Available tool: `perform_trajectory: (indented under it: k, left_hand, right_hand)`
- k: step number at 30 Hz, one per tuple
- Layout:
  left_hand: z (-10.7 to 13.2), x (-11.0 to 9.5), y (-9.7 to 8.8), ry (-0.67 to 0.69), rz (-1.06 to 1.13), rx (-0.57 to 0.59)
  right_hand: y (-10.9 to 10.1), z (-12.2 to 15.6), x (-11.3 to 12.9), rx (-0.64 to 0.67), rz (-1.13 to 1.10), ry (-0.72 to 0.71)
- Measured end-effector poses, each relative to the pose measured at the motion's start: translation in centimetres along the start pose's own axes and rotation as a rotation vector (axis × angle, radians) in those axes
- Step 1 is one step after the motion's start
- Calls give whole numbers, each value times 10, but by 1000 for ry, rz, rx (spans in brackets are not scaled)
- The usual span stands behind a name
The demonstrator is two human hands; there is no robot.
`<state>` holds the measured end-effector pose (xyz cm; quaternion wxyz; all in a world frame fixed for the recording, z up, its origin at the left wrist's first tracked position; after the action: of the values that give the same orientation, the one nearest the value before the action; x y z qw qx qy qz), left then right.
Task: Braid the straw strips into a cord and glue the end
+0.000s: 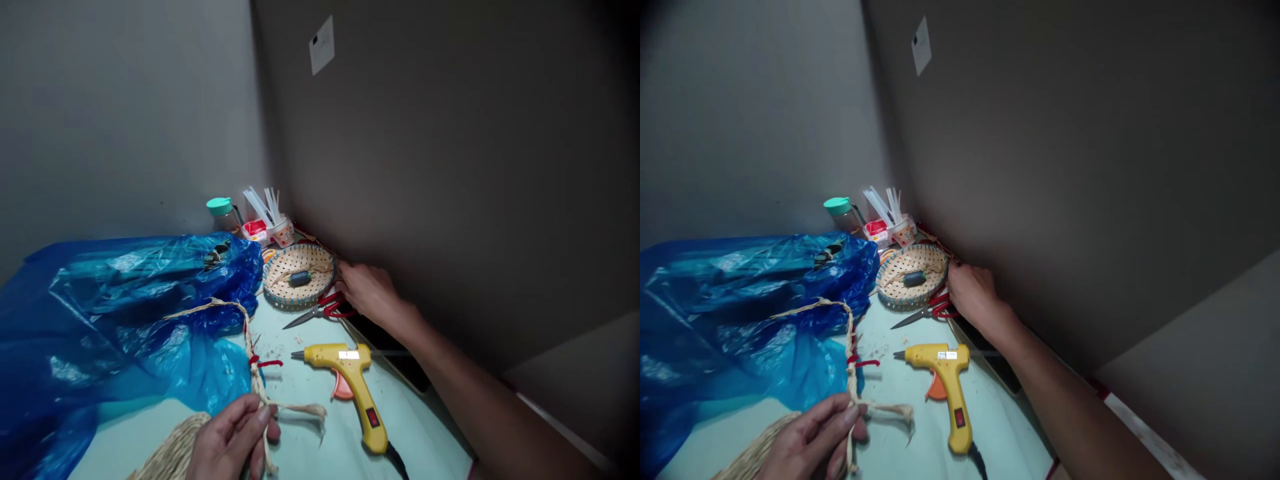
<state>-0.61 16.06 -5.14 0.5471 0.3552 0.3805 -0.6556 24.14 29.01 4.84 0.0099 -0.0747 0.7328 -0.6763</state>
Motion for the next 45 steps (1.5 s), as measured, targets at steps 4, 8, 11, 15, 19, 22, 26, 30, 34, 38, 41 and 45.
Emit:
perform_trajectory:
  k: [4, 8, 11, 15, 19, 22, 26, 30, 34, 38, 41, 45]
  left_hand:
    - [4, -1, 1, -6, 36, -21]
    - [5, 0, 2, -16, 87, -19]
    - [5, -3, 3, -8, 120, -32]
    - [12, -11, 5, 3, 155, -50]
    - [18, -20, 11, 33, 207, -34]
    - [17, -21, 11, 52, 227, -26]
    - [15, -19, 6, 84, 217, -47]
    - [14, -21, 7, 90, 162, -13]
    - [16, -25, 10, 105, 139, 12]
    - [17, -23, 12, 78, 146, 13]
    - [16, -17, 12, 17, 227, 9]
    - [13, -13, 12, -15, 323, 17]
  right_hand:
    - [7, -1, -4, 7, 34, 20]
    - [-9, 7, -15, -47, 61, 47]
    - [-18, 10, -24, -94, 84, 61]
    - [-18, 11, -22, -84, 97, 33]
    - [-30, 24, 18, -133, 47, -70]
    - [-24, 49, 90, 30, -323, -452]
    - [5, 83, 148, 347, -553, -642]
    - [22, 82, 150, 343, -644, -584]
    - [28, 83, 146, 332, -645, -576]
    - [29, 87, 149, 354, -637, -575]
    - [29, 87, 150, 388, -672, -574]
    - [27, 85, 149, 401, -745, -597]
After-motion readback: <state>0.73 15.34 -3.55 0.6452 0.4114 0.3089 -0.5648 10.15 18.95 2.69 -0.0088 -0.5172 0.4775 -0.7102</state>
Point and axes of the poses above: each hand's wrist, its own z-axis away from the middle knuckle, its own y-axis out of the palm, x = y × z, the point moved 9 cm from there along -z, towards the middle knuckle, and after that the axes turned 4 degrees about -y, right-handed, at the moved point
